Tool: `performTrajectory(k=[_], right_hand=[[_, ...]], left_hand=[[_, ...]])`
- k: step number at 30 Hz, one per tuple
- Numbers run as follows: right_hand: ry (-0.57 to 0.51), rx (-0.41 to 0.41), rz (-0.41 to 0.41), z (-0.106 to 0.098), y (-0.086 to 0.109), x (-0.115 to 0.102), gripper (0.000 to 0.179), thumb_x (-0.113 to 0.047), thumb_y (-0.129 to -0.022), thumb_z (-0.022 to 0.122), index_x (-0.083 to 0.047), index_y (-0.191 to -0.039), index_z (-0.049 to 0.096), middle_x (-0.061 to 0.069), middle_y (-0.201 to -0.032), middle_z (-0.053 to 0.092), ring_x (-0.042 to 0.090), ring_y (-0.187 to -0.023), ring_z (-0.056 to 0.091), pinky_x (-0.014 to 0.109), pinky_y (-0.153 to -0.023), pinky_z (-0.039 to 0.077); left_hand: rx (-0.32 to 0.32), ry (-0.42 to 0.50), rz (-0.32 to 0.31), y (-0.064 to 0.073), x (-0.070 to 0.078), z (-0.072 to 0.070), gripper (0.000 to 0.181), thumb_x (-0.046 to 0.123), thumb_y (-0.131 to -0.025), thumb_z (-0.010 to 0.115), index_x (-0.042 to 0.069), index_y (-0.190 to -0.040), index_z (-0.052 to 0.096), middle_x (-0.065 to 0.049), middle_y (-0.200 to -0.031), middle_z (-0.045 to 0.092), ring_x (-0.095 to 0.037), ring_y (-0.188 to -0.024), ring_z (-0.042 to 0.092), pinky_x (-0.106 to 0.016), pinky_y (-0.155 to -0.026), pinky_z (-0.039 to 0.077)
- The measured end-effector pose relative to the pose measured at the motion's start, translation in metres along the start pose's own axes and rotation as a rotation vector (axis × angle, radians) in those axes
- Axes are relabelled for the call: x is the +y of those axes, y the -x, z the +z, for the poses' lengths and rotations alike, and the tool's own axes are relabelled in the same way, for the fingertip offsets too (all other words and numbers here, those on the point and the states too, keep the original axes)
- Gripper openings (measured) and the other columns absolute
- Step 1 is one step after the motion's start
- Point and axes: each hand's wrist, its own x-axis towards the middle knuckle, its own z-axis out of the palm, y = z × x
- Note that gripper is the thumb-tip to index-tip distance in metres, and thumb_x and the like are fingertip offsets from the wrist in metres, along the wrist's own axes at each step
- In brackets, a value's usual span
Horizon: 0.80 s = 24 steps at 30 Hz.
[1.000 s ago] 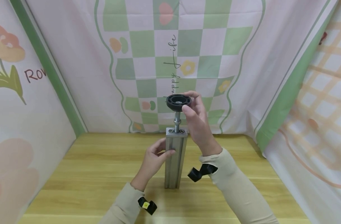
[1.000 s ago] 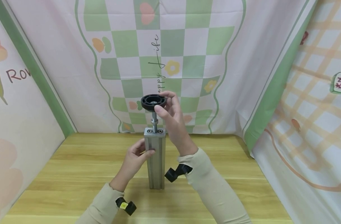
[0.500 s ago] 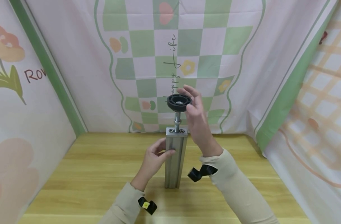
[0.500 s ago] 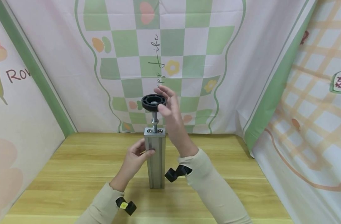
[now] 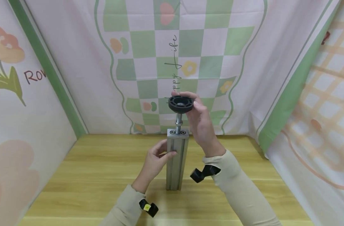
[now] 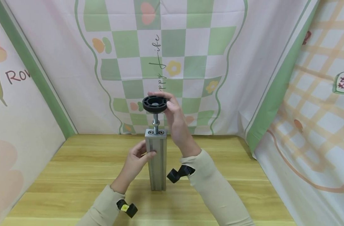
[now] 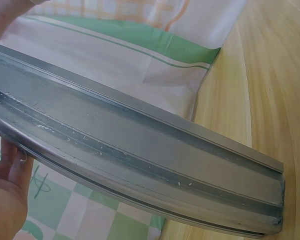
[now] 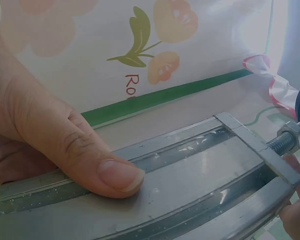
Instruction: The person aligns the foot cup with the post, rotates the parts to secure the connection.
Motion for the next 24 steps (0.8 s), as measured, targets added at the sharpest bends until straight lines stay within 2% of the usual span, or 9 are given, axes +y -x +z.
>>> performTrajectory(k=[7, 13, 17, 20, 24], right_hand=[[0.039, 0.038, -0.016, -0.0030, 0.0019, 0.0008, 0.027, -0.022, -0.099, 0.043, -0.019, -0.117, 0.062, 0.016, -0.134, 0.059, 0.038, -0.132, 0.046, 0.043, -0.114, 0.029], [0.099, 0.093, -0.011, -0.0054, 0.0051, 0.0014, 0.023, -0.019, -0.092, 0.057, -0.021, -0.114, 0.058, 0.013, -0.134, 0.053, 0.029, -0.119, 0.051, 0.036, -0.104, 0.042], [0.110, 0.118, 0.000, -0.0045, 0.0051, 0.0003, 0.029, -0.028, -0.090, 0.071, -0.021, -0.113, 0.056, 0.012, -0.132, 0.049, 0.024, -0.109, 0.051, 0.029, -0.092, 0.049], [0.118, 0.125, 0.002, -0.0027, 0.0042, -0.0007, 0.045, -0.041, -0.084, 0.081, -0.020, -0.114, 0.055, 0.009, -0.125, 0.049, 0.022, -0.102, 0.051, 0.026, -0.085, 0.051], [0.181, 0.119, -0.034, -0.0009, 0.0037, -0.0009, 0.055, -0.046, -0.080, 0.084, -0.018, -0.117, 0.054, 0.006, -0.116, 0.049, 0.023, -0.099, 0.050, 0.026, -0.085, 0.050]], left_hand=[[0.002, 0.000, 0.001, -0.0002, -0.0010, 0.0000, 0.040, 0.008, -0.091, 0.074, 0.007, -0.130, 0.064, -0.011, -0.108, 0.070, -0.021, -0.098, 0.068, -0.035, -0.081, 0.060], [0.006, -0.005, -0.006, -0.0004, -0.0004, 0.0006, 0.040, 0.008, -0.091, 0.075, 0.007, -0.130, 0.064, -0.010, -0.107, 0.070, -0.021, -0.097, 0.067, -0.035, -0.081, 0.059], [0.002, -0.005, -0.004, -0.0001, -0.0002, 0.0005, 0.040, 0.008, -0.092, 0.074, 0.007, -0.130, 0.064, -0.011, -0.109, 0.070, -0.021, -0.098, 0.067, -0.035, -0.081, 0.060], [-0.001, -0.003, -0.003, 0.0002, -0.0002, 0.0000, 0.041, 0.008, -0.092, 0.074, 0.008, -0.131, 0.063, -0.011, -0.110, 0.069, -0.021, -0.099, 0.067, -0.035, -0.082, 0.059], [-0.007, -0.002, -0.005, 0.0005, -0.0012, -0.0006, 0.041, 0.007, -0.092, 0.074, 0.008, -0.132, 0.063, -0.011, -0.111, 0.069, -0.021, -0.099, 0.066, -0.035, -0.083, 0.059]])
